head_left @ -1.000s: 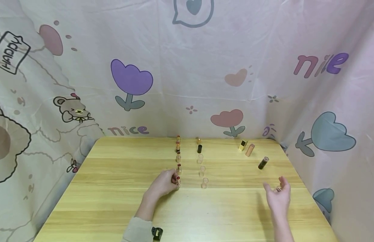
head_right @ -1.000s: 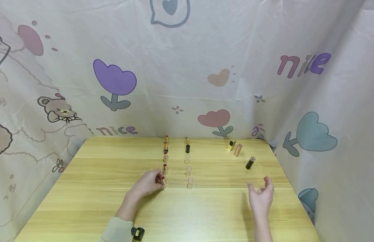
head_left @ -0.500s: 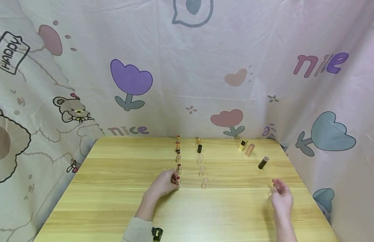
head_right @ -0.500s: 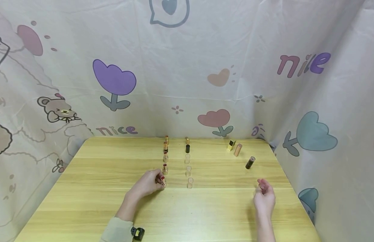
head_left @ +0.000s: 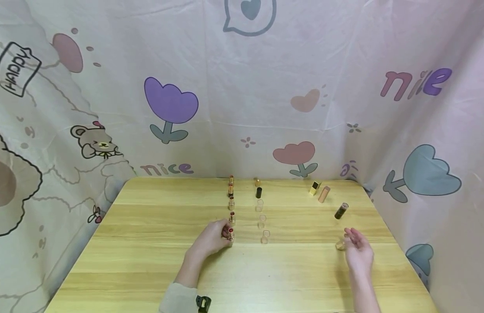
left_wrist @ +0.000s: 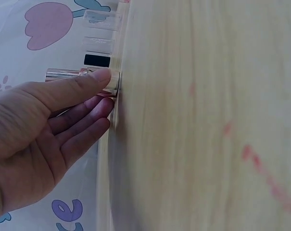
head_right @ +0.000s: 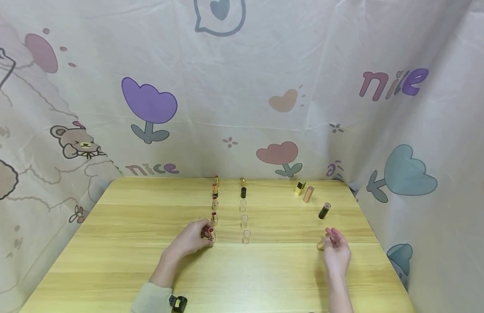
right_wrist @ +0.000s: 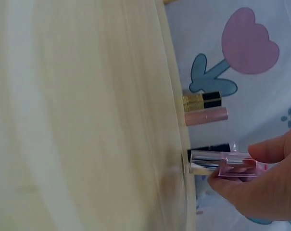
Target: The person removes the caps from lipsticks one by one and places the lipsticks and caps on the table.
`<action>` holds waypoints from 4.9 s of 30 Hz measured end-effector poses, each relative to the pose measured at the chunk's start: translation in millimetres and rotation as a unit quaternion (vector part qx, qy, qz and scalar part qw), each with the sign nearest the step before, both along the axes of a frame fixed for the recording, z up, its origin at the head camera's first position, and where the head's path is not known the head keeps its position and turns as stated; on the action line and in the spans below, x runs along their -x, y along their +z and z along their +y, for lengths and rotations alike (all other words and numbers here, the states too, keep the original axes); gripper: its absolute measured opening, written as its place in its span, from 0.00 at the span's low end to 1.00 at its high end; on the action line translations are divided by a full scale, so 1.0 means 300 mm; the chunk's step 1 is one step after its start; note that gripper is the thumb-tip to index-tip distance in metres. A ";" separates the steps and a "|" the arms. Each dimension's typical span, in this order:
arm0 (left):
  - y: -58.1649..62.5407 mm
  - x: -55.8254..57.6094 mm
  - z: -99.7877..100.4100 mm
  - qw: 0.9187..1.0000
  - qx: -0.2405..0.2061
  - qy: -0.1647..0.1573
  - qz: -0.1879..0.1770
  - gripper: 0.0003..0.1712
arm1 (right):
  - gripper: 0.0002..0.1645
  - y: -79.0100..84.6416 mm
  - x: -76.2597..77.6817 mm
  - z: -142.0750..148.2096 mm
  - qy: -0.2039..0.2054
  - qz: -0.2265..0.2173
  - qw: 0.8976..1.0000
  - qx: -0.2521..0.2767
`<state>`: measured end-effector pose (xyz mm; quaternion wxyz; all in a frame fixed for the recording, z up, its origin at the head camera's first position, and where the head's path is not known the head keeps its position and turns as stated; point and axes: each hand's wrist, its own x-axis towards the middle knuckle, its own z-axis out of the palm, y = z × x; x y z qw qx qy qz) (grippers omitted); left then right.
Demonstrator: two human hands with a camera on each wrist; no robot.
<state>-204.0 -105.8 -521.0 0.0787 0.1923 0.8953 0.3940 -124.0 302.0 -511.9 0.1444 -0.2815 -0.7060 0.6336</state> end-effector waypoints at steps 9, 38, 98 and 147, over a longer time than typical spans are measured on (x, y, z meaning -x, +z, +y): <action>0.005 -0.028 -0.009 0.997 -0.069 0.036 -0.020 0.29 | 0.33 0.009 0.036 -0.058 0.003 0.064 0.997 0.041; 0.101 -0.005 0.182 0.963 -0.162 0.036 0.214 0.46 | 0.28 0.093 0.119 -0.272 0.066 0.145 0.982 0.104; 0.166 0.016 0.365 0.963 -0.049 -0.065 0.255 0.15 | 0.21 0.115 0.149 -0.441 0.111 0.183 0.964 0.159; 0.098 -0.119 0.110 0.951 -0.260 -0.016 0.165 0.20 | 0.20 0.122 0.043 -0.365 0.266 0.185 0.945 -0.045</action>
